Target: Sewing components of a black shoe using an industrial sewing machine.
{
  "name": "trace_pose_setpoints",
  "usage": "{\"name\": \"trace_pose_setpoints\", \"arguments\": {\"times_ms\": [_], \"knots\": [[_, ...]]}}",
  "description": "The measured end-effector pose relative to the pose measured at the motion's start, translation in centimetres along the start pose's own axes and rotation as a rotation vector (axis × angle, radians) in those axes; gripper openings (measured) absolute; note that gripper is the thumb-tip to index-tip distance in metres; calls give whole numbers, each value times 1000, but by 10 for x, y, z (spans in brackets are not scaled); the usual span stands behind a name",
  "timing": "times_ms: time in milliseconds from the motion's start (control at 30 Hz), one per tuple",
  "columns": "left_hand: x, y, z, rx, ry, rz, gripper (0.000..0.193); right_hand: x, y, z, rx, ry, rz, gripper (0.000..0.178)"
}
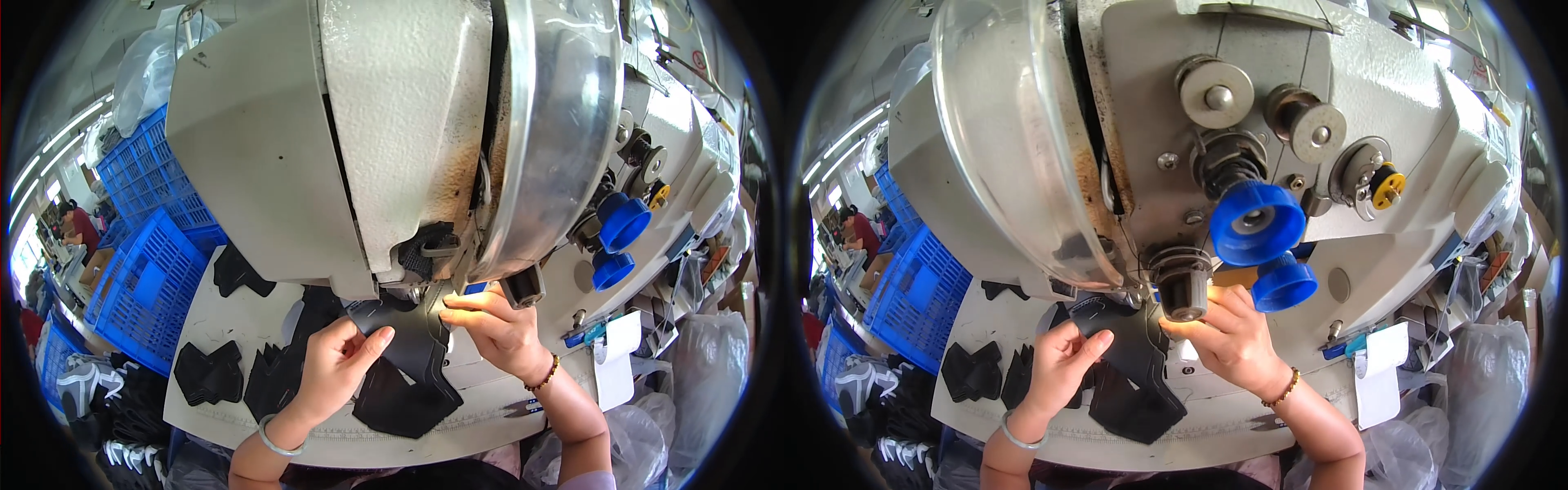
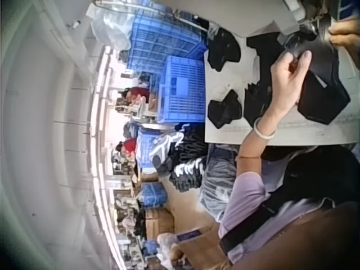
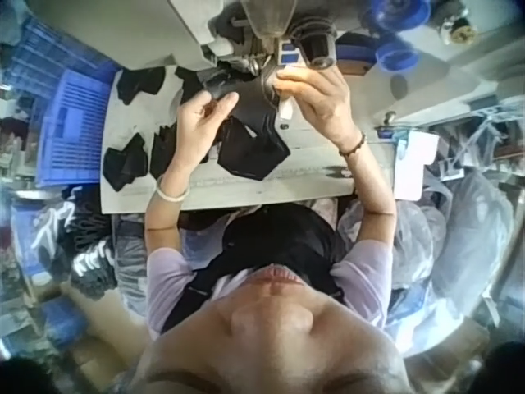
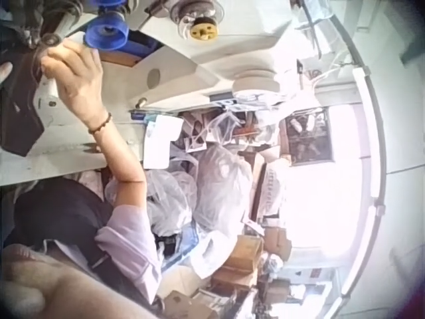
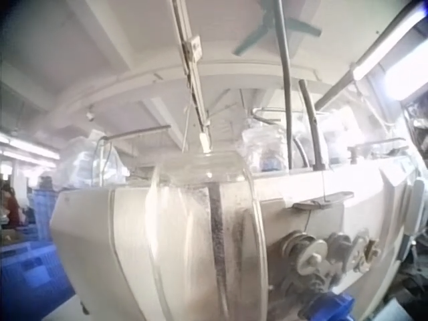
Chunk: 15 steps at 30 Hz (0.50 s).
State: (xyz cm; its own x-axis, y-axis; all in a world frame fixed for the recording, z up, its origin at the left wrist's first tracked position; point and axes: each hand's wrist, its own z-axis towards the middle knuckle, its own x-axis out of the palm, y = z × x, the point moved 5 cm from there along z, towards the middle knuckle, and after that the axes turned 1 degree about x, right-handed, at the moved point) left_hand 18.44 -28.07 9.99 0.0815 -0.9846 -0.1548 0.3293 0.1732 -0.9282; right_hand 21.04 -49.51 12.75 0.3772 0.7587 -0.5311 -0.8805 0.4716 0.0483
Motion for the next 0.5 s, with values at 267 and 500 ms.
{"name": "trace_pose_setpoints", "arguments": {"times_ms": [267,500], "knots": [[26,-31,-24,1056,174,1146,34,8,-2,-2,-19,-16,95,45],[22,-46,-9,989,97,766,30,3,-8,0,145,-29,322,42]]}}
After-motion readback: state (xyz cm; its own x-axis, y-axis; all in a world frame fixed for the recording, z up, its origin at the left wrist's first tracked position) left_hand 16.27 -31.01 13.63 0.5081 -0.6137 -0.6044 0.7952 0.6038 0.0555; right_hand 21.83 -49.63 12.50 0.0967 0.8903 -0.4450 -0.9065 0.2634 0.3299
